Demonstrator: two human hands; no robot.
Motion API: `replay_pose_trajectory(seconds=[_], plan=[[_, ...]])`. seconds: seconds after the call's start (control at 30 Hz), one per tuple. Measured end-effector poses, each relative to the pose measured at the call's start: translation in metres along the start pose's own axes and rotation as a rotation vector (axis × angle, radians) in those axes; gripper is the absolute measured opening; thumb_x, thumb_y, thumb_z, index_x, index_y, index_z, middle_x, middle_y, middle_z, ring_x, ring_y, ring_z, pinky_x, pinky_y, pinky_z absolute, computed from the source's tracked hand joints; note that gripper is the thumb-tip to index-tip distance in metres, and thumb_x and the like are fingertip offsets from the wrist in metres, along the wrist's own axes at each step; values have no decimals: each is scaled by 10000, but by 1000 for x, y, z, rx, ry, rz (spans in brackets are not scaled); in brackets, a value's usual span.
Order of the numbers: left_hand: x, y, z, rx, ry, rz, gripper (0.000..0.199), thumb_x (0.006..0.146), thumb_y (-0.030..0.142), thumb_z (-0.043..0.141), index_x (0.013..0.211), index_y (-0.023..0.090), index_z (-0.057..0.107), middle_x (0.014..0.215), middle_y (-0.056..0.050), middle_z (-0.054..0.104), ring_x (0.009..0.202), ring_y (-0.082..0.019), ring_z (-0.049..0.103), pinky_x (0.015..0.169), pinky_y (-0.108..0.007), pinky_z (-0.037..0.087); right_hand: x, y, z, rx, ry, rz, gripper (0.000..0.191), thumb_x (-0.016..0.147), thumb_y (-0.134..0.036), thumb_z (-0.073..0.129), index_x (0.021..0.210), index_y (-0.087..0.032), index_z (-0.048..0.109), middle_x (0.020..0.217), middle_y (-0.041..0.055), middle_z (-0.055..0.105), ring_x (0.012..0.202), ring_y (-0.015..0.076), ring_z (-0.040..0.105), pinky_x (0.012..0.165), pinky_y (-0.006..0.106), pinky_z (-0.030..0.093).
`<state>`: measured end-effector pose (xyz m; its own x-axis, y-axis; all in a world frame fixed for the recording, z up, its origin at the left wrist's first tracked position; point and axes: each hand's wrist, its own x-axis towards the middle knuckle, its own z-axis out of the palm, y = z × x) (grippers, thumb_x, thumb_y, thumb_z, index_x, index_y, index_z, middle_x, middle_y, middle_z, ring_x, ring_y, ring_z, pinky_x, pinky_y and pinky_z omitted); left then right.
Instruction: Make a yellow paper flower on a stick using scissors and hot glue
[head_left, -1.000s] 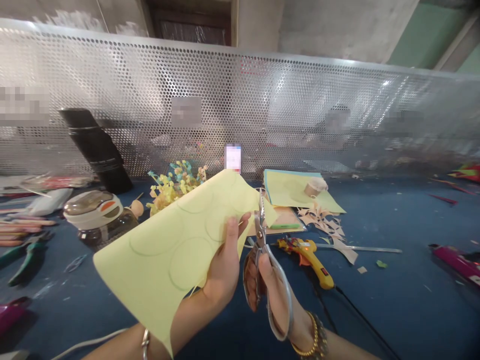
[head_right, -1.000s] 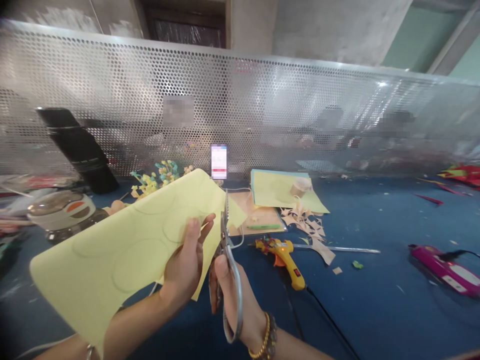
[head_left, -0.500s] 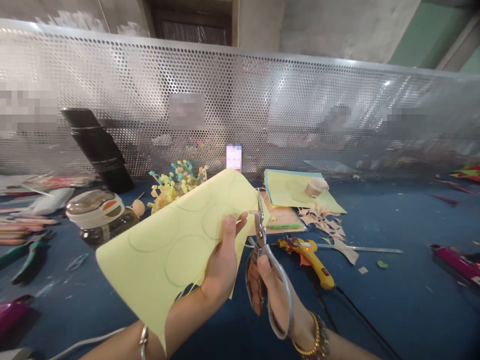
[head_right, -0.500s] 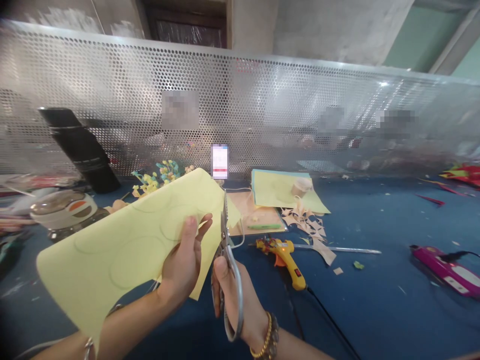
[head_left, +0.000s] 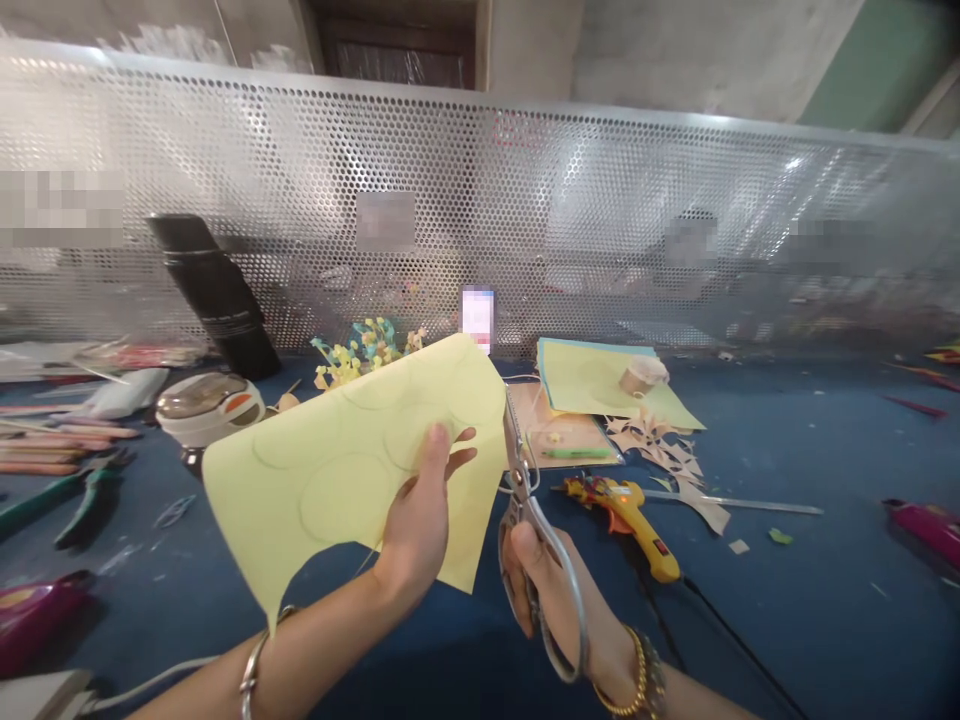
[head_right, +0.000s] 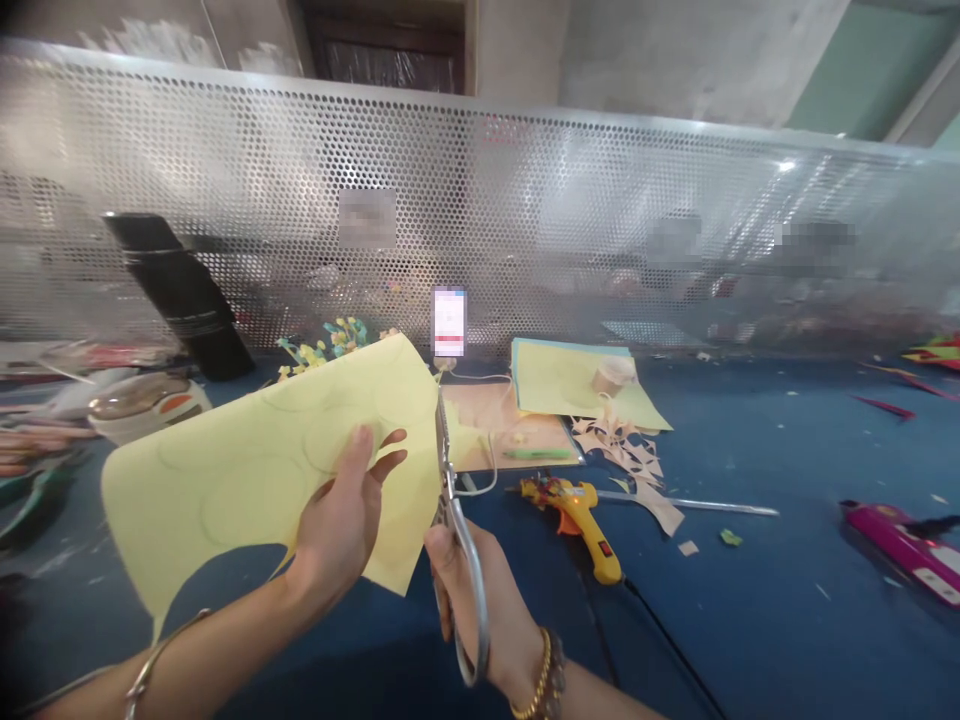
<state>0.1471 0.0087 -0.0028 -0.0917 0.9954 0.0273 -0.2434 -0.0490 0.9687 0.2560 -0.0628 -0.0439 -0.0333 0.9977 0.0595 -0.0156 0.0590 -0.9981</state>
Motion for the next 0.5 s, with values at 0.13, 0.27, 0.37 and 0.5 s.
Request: replay_pose_trajectory(seconds=[0.13, 0.27, 0.37, 0.5], plan=[[3, 2, -11, 2, -24, -2, 338, 808, 518, 551, 882, 228, 708, 946, -55, 743, 874, -234, 682, 883, -357, 457, -1, 4, 0, -37, -13, 8, 576, 827, -725, 358, 593, -202, 416, 371, -64, 382, 304, 61, 341, 322, 189, 225], [6, 3, -18, -16, -34, 6, 287, 795, 486, 586, 868, 236, 706, 938, -52, 744, 866, -234, 678, 860, -350, 461, -3, 7, -1, -71, -7, 37, 560, 820, -722, 382, 626, -199, 434, 377, -64, 393, 313, 67, 362, 330, 186, 254], [9, 3, -21, -14, -33, 8, 262, 787, 463, 600, 853, 235, 710, 931, -50, 742, 874, -233, 674, 849, -343, 463, -3, 7, -1, -77, -26, 32, 561, 822, -720, 380, 627, -197, 437, 386, -66, 389, 320, 65, 356, 332, 183, 265], [10, 0, -25, 17, -46, -7, 260, 781, 461, 599, 803, 225, 707, 918, -53, 737, 870, -240, 673, 848, -348, 459, -3, 4, 0, -24, -54, 8, 560, 841, -708, 358, 635, -193, 442, 419, -63, 389, 338, 71, 377, 336, 183, 279]])
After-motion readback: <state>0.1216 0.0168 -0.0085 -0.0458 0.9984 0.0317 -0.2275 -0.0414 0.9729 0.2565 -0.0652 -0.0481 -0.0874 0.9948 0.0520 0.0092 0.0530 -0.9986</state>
